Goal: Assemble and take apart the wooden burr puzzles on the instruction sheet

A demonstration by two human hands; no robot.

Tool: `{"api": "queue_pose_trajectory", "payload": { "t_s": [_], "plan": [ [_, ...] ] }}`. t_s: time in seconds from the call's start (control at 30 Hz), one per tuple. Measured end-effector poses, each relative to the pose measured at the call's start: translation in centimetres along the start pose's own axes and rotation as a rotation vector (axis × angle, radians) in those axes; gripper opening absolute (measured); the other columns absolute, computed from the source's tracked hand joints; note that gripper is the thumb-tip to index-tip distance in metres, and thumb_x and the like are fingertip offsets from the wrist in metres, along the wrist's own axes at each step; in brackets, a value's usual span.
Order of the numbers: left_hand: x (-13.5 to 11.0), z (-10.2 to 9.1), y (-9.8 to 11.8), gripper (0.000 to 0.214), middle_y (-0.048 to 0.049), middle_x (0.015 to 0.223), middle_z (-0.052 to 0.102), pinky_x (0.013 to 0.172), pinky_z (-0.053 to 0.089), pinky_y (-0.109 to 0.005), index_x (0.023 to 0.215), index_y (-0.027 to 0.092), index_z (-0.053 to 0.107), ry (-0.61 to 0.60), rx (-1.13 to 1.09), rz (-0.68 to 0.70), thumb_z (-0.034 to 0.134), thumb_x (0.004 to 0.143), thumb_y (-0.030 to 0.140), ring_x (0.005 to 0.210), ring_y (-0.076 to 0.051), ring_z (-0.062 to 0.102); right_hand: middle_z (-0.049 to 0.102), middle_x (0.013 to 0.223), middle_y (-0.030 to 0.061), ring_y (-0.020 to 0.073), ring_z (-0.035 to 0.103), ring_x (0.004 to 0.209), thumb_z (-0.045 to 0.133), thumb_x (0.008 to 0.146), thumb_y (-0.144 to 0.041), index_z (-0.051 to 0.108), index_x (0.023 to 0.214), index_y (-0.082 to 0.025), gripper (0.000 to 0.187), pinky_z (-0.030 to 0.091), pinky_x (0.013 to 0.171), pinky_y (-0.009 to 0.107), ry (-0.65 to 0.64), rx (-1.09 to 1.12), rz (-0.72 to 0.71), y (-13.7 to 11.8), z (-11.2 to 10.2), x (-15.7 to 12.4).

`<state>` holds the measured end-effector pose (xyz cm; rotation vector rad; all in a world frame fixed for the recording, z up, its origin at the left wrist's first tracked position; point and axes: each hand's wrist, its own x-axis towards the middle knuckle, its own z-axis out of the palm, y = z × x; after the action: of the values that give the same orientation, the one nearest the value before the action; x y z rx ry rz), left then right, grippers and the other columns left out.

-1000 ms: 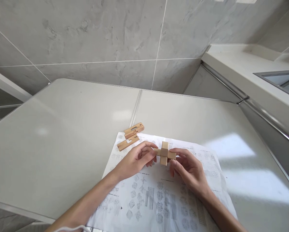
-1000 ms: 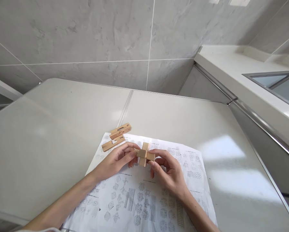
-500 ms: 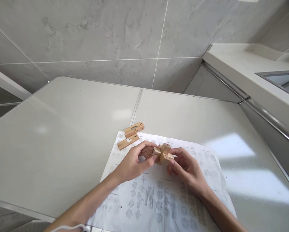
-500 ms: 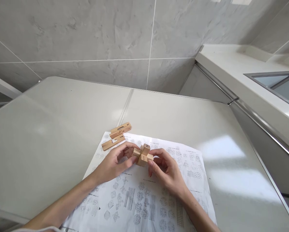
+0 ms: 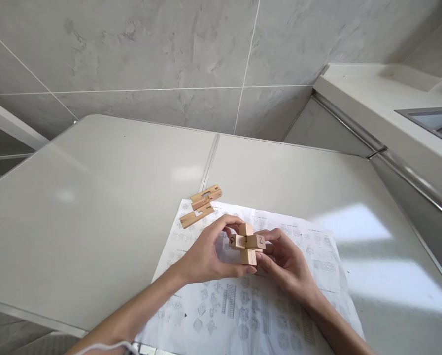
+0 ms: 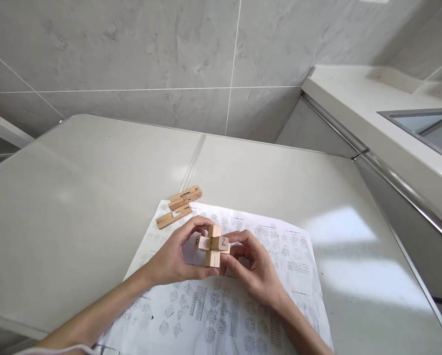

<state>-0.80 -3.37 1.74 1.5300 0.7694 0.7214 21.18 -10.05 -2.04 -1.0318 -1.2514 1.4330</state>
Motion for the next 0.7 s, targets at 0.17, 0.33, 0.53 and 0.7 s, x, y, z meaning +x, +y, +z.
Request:
{"api": "queue_pose_trajectory", "payload": {
  "t_s": [0.17, 0.33, 0.53, 0.7],
  "plan": [
    [-0.2, -0.1, -0.2, 0.061, -0.0038, 0.116, 0.068, 0.092, 0.050, -0.038, 0.119, 0.025, 0.063, -0.015, -0.005, 0.032, 0.099, 0.070, 0.032, 0.103, -0.024, 0.061, 0.072, 0.085, 0.0008, 0.0163, 0.067, 0.072, 0.063, 0.111, -0.044, 0.064, 0.120, -0.027, 0.019, 0.051, 0.066, 0.028, -0.099, -0.032, 0.034, -1.0, 0.0, 0.3],
    [0.0, -0.2, -0.7, 0.064, -0.0034, 0.116, 0.068, 0.093, 0.049, -0.038, 0.120, 0.026, 0.066, -0.046, 0.026, 0.115, 0.101, 0.068, 0.034, 0.103, -0.024, 0.061, 0.070, 0.081, 0.0009, 0.0149, 0.059, 0.068, 0.061, 0.110, -0.053, 0.068, 0.104, -0.023, 0.031, 0.046, 0.064, 0.027, -0.244, -0.035, 0.108, -1.4, -0.5, 0.7],
    [0.0, -0.3, -1.1, 0.068, -0.0031, 0.116, 0.068, 0.093, 0.050, -0.037, 0.120, 0.027, 0.067, -0.046, 0.026, 0.166, 0.105, 0.063, 0.035, 0.101, -0.023, 0.062, 0.068, 0.080, -0.0010, 0.0144, 0.060, 0.068, 0.074, 0.104, -0.046, 0.068, 0.100, -0.023, 0.025, 0.046, 0.064, 0.026, -0.230, 0.015, 0.162, -1.0, -0.8, 0.6],
    [-0.1, 0.0, -1.3, 0.065, -0.0030, 0.114, 0.069, 0.088, 0.049, -0.036, 0.118, 0.027, 0.066, -0.061, 0.039, 0.213, 0.103, 0.065, 0.034, 0.102, -0.023, 0.064, 0.069, 0.092, -0.0009, 0.0140, 0.062, 0.073, 0.080, 0.099, -0.036, 0.061, 0.096, -0.025, 0.022, 0.049, 0.066, 0.026, -0.095, 0.015, 0.098, -0.6, -0.2, 0.5]
  ]
}}
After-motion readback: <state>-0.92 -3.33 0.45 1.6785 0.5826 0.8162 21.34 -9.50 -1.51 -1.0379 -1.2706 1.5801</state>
